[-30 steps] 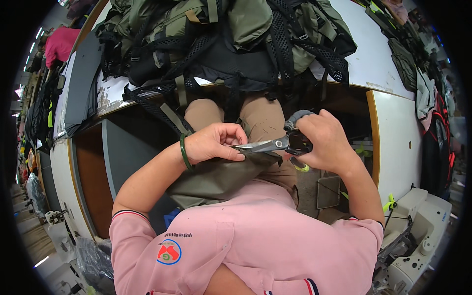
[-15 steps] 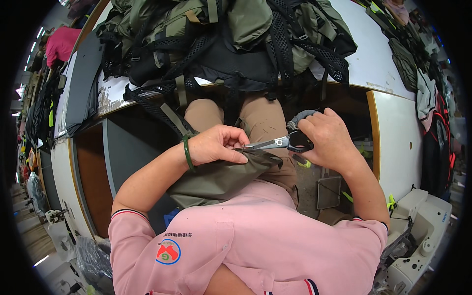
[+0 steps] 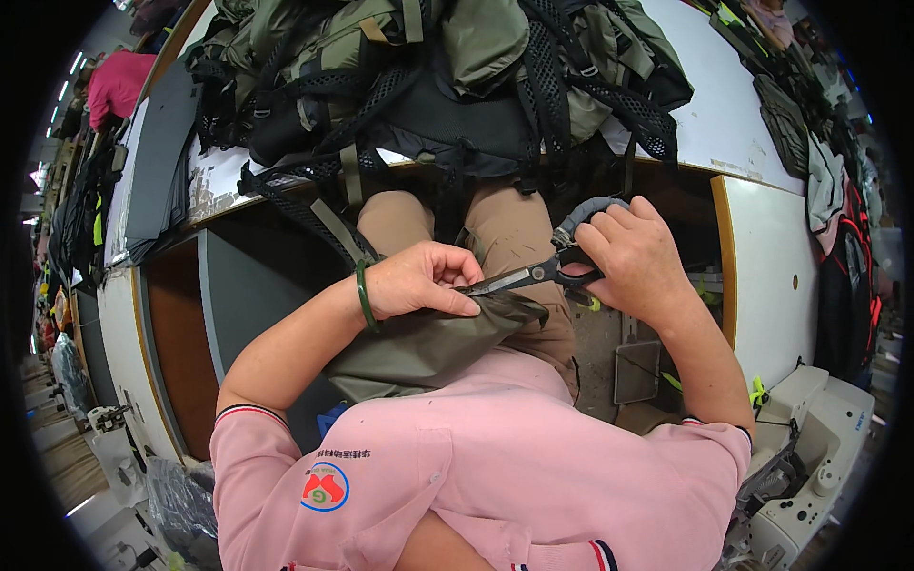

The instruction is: Trim excess fabric from heavy-duty bags using scissors.

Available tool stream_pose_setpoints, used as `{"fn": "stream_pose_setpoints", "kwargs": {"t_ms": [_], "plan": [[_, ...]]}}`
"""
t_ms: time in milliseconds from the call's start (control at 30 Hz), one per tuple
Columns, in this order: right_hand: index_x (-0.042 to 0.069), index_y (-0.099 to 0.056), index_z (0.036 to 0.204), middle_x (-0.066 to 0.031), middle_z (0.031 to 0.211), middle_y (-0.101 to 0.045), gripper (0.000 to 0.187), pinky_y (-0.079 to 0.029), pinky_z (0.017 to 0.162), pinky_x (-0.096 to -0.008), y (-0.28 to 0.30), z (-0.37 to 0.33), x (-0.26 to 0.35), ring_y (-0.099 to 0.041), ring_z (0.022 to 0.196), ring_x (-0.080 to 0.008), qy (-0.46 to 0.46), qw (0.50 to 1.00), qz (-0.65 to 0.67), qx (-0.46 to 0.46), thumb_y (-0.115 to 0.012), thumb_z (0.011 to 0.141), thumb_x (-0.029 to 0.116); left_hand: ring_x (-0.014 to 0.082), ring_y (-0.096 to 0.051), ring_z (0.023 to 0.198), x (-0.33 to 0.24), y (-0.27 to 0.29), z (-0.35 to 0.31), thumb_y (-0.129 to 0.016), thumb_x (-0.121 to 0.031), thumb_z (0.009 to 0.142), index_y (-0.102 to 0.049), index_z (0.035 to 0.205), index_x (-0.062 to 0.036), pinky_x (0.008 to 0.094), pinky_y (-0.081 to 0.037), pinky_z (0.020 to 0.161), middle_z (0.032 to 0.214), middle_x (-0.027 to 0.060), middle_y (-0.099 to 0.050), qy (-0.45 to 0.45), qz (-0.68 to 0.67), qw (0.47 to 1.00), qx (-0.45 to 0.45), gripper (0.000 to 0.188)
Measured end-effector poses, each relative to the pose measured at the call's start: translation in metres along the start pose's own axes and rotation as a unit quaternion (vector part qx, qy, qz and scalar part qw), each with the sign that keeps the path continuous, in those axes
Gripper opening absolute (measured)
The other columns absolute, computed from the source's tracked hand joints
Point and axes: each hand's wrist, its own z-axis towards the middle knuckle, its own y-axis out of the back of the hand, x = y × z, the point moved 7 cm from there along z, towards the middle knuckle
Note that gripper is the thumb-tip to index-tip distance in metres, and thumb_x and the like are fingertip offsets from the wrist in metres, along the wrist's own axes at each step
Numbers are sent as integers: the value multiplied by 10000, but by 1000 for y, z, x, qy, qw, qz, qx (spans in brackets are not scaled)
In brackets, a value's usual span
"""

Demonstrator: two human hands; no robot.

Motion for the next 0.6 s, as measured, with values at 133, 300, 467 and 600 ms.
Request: {"fn": "stream_pose_setpoints", "kwargs": {"t_ms": [133, 300, 467, 600], "plan": [[87, -542, 793, -49, 729, -510, 413, -387, 671, -375, 2, 2, 0, -539, 722, -245, 4, 999, 10, -32, -859, 547, 182, 26, -550, 730, 1, 0, 1, -785, -9, 828, -675, 976, -39, 189, -440, 671, 824, -44, -634, 1, 0, 1000, 2, 187], [90, -535, 781, -40, 707, -527, 407, -389, 660, -374, 2, 1, -1, -549, 691, -243, 17, 999, 20, -30, -860, 555, 183, 26, -552, 736, 1, -2, 1, -785, -12, 829, -677, 975, -38, 189, -446, 680, 836, -40, -640, 9, 5, 1000, 5, 183], [82, -552, 784, -48, 697, -551, 411, -388, 648, -372, 1, -2, -7, -550, 673, -253, -2, 999, 36, -18, -876, 555, 189, 24, -555, 747, 0, -1, -1, -789, -8, 825, -678, 966, -40, 188, -454, 687, 847, -42, -639, 12, 6, 1000, 0, 182], [62, -585, 819, -44, 725, -624, 409, -424, 673, -385, -8, -2, -14, -583, 657, -275, -97, 978, 182, 31, -896, 633, 252, 26, -556, 748, 3, 1, 1, -786, -3, 825, -672, 972, -40, 188, -459, 693, 855, -40, -634, -2, 3, 1000, -3, 190]]}}
